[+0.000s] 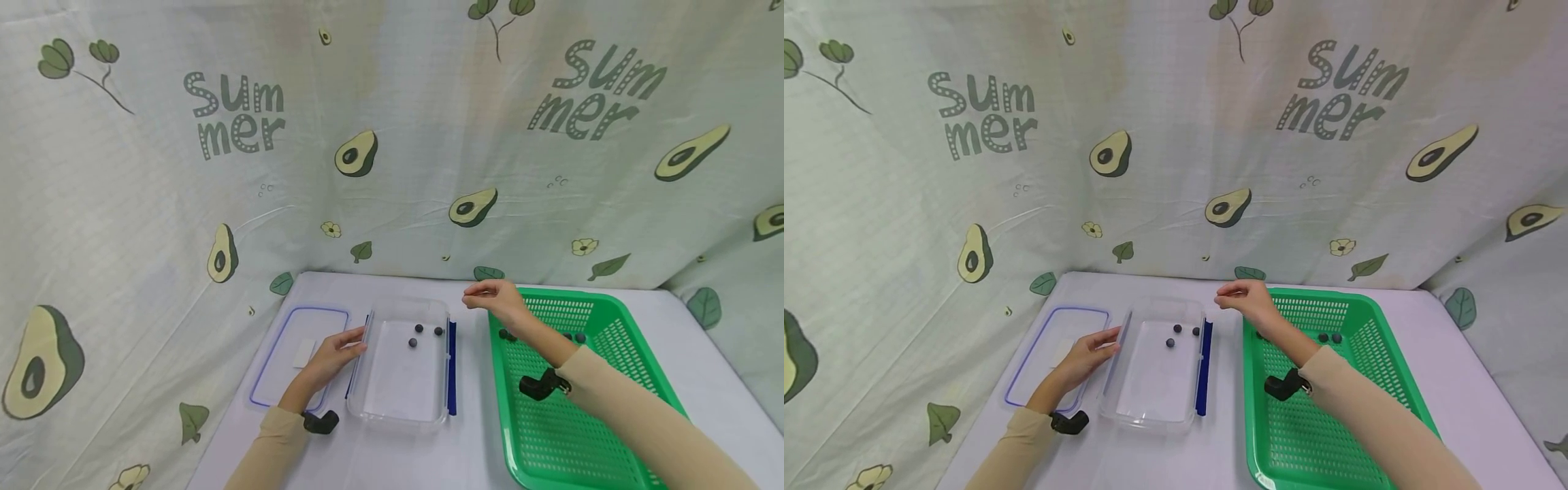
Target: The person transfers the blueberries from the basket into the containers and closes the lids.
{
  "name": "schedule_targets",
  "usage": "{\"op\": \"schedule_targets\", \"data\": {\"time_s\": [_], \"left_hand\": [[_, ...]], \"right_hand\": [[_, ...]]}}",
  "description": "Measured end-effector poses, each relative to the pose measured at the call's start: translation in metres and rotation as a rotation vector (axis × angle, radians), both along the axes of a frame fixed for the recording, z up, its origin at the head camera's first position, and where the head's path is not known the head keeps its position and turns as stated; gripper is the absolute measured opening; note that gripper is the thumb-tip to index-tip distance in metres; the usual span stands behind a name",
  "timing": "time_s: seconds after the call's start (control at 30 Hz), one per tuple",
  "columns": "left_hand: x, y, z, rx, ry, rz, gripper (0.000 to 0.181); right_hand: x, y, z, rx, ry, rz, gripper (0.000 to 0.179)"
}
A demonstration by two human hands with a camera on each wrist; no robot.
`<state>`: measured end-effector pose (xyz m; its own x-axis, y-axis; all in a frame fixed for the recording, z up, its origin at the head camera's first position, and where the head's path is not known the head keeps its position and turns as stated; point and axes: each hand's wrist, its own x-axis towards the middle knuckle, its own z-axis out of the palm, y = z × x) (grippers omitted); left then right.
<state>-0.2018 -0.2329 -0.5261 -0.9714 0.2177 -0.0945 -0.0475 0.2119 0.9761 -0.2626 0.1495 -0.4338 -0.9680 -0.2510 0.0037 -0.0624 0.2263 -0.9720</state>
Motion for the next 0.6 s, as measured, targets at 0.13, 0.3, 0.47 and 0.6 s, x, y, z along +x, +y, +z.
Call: {"op": "schedule_targets", "data": {"time_s": [0.13,0.3,0.47,0.6], "left_hand": [[0.0,0.001,0.001,0.006,-0.013,0.005,0.06],[0.001,0.001,0.004,0.011,-0.015,0.014,0.059],[0.0,0.001,0.002,0.007,-0.015,0.003,0.06],[0.0,0.001,0.001,-0.003,-0.02,0.0,0.059]], "right_hand": [[0.002,0.018,-0.001,-0.002,-0.012,-0.045,0.038],[0.003,0.038,-0.009,-0.046,-0.005,-0.055,0.039],[0.008,0.055,-0.019,-0.053,-0.008,-0.075,0.041],[0.012,0.065,-0.026,-0.031,0.006,-0.101,0.042]]}}
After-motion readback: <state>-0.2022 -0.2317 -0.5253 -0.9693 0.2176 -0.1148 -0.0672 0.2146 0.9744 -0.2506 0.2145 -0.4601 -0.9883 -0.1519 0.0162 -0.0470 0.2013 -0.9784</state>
